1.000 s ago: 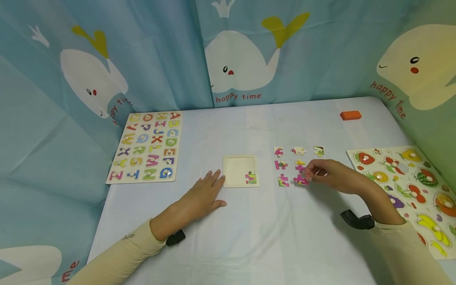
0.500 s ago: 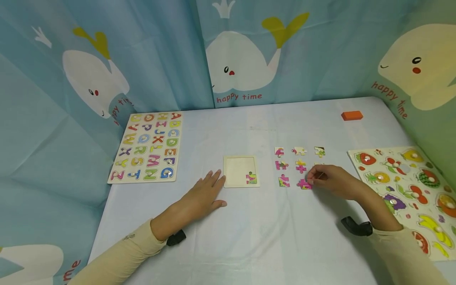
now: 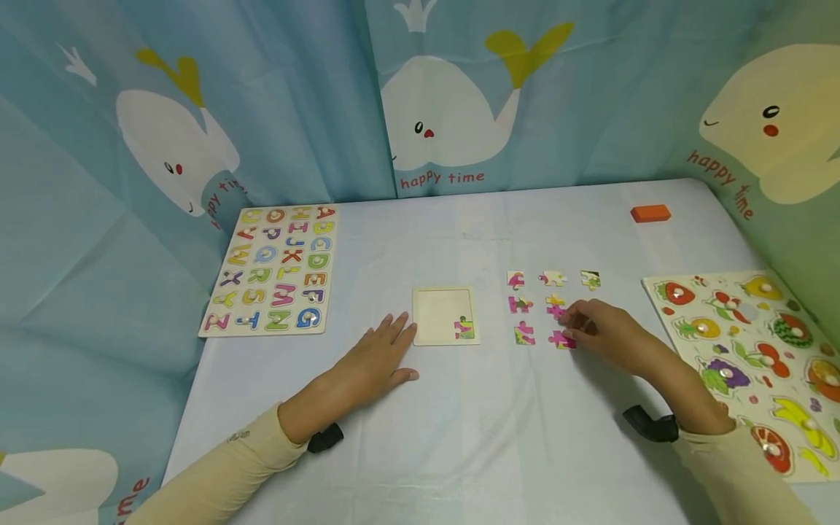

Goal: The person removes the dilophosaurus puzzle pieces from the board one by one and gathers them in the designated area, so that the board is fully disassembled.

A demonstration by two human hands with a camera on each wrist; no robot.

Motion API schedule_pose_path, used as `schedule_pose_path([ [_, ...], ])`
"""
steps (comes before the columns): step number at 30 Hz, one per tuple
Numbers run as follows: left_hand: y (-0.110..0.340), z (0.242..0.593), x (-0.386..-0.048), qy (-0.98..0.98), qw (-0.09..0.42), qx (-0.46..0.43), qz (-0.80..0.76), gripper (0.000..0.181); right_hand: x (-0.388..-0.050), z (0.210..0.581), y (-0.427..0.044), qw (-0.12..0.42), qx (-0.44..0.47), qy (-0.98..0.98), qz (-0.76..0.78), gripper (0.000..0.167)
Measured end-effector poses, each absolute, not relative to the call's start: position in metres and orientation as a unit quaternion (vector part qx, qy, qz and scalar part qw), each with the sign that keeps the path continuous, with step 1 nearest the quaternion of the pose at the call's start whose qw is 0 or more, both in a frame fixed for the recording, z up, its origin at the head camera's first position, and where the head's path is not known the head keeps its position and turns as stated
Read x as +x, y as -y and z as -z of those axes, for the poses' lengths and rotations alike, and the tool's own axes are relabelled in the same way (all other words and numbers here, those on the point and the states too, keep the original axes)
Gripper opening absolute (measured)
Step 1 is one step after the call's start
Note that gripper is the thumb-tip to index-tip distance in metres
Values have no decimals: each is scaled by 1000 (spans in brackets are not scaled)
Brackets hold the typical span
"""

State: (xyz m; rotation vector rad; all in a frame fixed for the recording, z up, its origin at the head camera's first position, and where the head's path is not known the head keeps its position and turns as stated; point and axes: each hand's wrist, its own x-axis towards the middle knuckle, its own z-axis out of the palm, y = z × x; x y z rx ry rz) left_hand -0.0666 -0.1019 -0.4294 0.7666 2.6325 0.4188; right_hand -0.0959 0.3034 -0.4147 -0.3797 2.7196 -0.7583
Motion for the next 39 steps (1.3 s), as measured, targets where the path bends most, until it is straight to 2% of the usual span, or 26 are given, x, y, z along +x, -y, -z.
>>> schedule_pose_path([
  [3, 102, 429, -67, -933, 182, 272, -149, 76, -97, 408, -294, 134, -142, -943, 269, 21],
  [8, 102, 430, -67, -933, 178, 273, -150, 76, -101, 398, -271, 116, -163, -932, 303, 22],
  [18, 101, 431, -68, -934, 176, 273, -147, 77, -109, 407, -213, 163, -187, -893, 376, 28],
  [24, 102, 431, -67, -933, 175, 275, -148, 76, -115, 422, -183, 165, -208, -892, 365, 24],
  [39, 102, 432, -67, -934, 172, 274, -151, 77, -113, 426, -163, 147, -234, -914, 296, 27],
])
